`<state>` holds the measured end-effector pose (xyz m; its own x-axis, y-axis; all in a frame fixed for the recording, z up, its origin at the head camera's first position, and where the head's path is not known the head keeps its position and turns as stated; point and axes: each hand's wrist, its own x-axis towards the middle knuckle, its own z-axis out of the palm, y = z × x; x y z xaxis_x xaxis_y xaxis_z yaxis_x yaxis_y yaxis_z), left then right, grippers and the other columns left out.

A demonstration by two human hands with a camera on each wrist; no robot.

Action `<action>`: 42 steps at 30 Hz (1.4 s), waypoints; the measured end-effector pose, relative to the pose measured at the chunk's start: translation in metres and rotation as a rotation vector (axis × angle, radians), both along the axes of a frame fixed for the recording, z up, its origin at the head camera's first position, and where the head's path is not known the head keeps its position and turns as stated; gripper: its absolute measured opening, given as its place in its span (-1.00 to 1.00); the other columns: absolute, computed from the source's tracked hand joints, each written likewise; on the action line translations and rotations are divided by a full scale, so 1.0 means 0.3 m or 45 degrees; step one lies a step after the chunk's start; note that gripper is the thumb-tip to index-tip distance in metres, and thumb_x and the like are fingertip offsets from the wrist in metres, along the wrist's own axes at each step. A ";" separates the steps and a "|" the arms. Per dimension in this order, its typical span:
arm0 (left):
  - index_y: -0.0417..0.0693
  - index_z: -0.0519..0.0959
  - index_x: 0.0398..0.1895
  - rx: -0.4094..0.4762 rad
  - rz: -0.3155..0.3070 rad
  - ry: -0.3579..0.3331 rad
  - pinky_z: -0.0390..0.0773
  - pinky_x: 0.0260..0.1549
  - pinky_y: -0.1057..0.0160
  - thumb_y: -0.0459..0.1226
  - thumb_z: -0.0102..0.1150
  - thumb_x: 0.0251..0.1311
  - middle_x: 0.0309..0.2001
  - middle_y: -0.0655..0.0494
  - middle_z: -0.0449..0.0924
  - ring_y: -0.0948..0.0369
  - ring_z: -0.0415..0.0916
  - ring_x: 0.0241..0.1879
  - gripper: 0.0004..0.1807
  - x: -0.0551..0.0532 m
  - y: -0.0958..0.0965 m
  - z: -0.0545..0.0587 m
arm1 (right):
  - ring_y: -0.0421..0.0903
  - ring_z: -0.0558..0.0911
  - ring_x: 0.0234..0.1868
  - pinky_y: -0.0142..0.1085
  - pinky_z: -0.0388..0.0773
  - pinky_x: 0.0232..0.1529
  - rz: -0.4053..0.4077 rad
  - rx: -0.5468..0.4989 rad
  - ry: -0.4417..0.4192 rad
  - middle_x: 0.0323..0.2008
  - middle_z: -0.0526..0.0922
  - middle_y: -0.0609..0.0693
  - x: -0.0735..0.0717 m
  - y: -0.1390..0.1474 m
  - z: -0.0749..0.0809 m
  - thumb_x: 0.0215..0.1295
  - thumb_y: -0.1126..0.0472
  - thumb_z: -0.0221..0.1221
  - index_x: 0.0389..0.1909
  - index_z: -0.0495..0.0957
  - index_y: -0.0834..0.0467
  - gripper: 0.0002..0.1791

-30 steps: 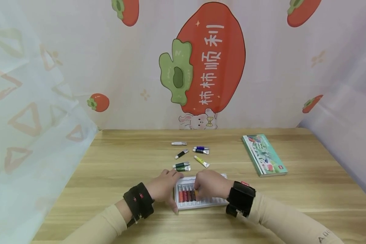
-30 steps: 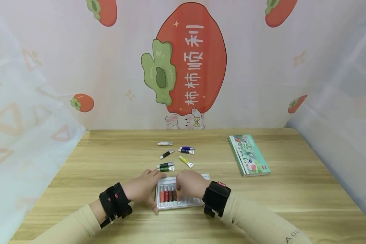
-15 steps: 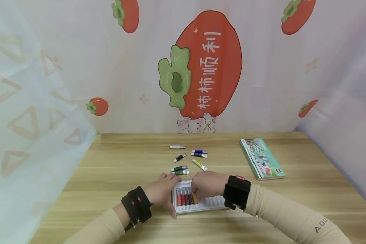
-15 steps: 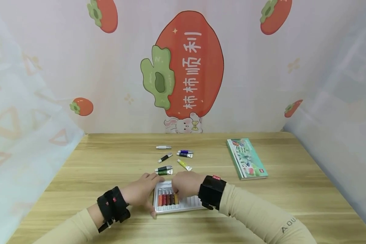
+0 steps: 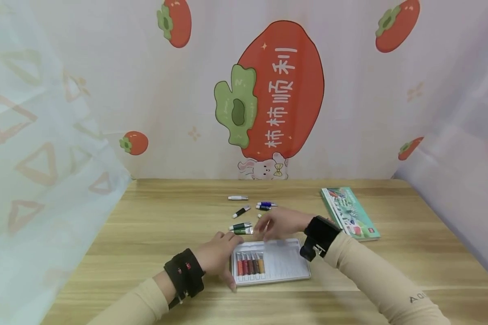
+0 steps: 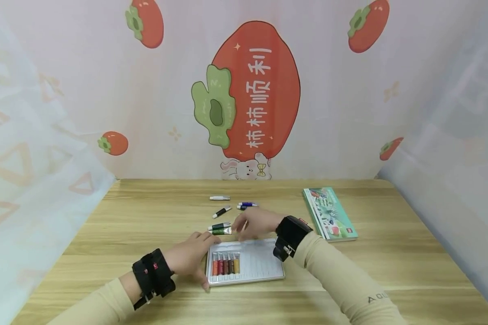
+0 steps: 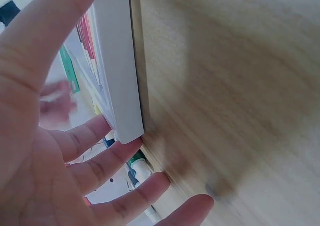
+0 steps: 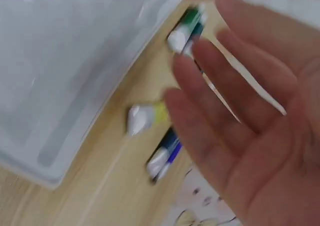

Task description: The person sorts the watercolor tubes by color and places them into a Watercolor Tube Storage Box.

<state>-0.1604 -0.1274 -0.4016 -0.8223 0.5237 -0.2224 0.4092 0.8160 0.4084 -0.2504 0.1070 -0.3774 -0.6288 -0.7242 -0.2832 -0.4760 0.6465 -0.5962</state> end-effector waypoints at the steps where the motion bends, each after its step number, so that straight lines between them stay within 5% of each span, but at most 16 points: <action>1: -0.19 0.37 0.38 -0.002 0.005 -0.004 0.49 0.20 -0.18 0.04 0.78 -0.55 0.31 -0.14 0.40 -0.12 0.33 0.22 0.26 0.001 0.001 0.001 | -0.16 0.61 -0.12 -0.29 0.63 -0.04 -0.082 -0.049 0.019 -0.11 0.70 -0.08 -0.020 0.008 -0.013 0.24 0.31 0.42 0.10 0.70 0.16 -0.61; 5: -0.18 0.37 0.39 -0.008 0.013 -0.019 0.48 0.22 -0.18 0.03 0.78 -0.54 0.33 -0.14 0.38 -0.12 0.32 0.24 0.26 0.002 0.002 0.003 | -0.09 0.57 -0.16 -0.26 0.61 -0.11 -0.331 -0.136 0.094 -0.18 0.66 -0.02 -0.078 0.028 -0.069 0.21 0.32 0.44 0.22 0.60 0.22 -0.47; 9: -0.17 0.37 0.39 -0.003 0.008 -0.019 0.47 0.23 -0.18 0.03 0.78 -0.54 0.33 -0.14 0.38 -0.12 0.31 0.24 0.26 -0.002 0.000 0.002 | -0.08 0.54 -0.24 -0.27 0.55 -0.23 -0.418 -0.139 0.129 -0.26 0.62 -0.02 -0.095 0.024 -0.102 0.14 0.33 0.49 0.27 0.55 0.24 -0.37; 19: -0.18 0.37 0.39 -0.010 0.012 -0.008 0.48 0.22 -0.18 0.03 0.78 -0.54 0.34 -0.15 0.38 -0.12 0.32 0.23 0.26 -0.003 0.002 -0.002 | -0.11 0.47 -0.31 -0.30 0.46 -0.28 -0.369 -0.027 0.194 -0.35 0.51 -0.04 -0.098 -0.004 -0.135 0.10 0.37 0.50 0.21 0.54 0.32 -0.38; 26: -0.18 0.37 0.40 -0.015 -0.003 -0.001 0.47 0.23 -0.17 0.06 0.77 -0.52 0.34 -0.16 0.38 -0.12 0.32 0.23 0.26 -0.004 0.000 -0.001 | -0.13 0.45 -0.37 -0.30 0.41 -0.30 -0.362 -0.013 0.247 -0.44 0.48 -0.05 -0.093 -0.010 -0.139 0.08 0.42 0.49 -0.08 0.61 0.27 -0.62; 31: -0.17 0.36 0.40 -0.019 0.003 -0.017 0.47 0.23 -0.17 0.05 0.77 -0.51 0.34 -0.16 0.38 -0.12 0.32 0.23 0.26 -0.004 0.004 0.001 | -0.14 0.50 -0.37 -0.34 0.52 -0.37 -0.381 -0.062 0.169 -0.40 0.54 -0.04 -0.086 -0.004 -0.139 0.08 0.48 0.45 -0.19 0.63 0.23 -0.71; 42: -0.16 0.36 0.40 -0.043 0.011 -0.022 0.49 0.22 -0.17 0.05 0.77 -0.49 0.34 -0.16 0.38 -0.12 0.33 0.23 0.25 -0.004 0.009 0.009 | -0.07 0.58 -0.21 -0.24 0.64 -0.13 -0.522 -0.404 -0.293 -0.13 0.70 0.04 -0.095 0.044 -0.096 0.33 0.35 0.31 -0.02 0.72 0.22 -0.78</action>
<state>-0.1616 -0.1248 -0.3990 -0.8228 0.5083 -0.2541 0.3950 0.8330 0.3874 -0.2789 0.1200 -0.4063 -0.8242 -0.5056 -0.2550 -0.0581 0.5235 -0.8500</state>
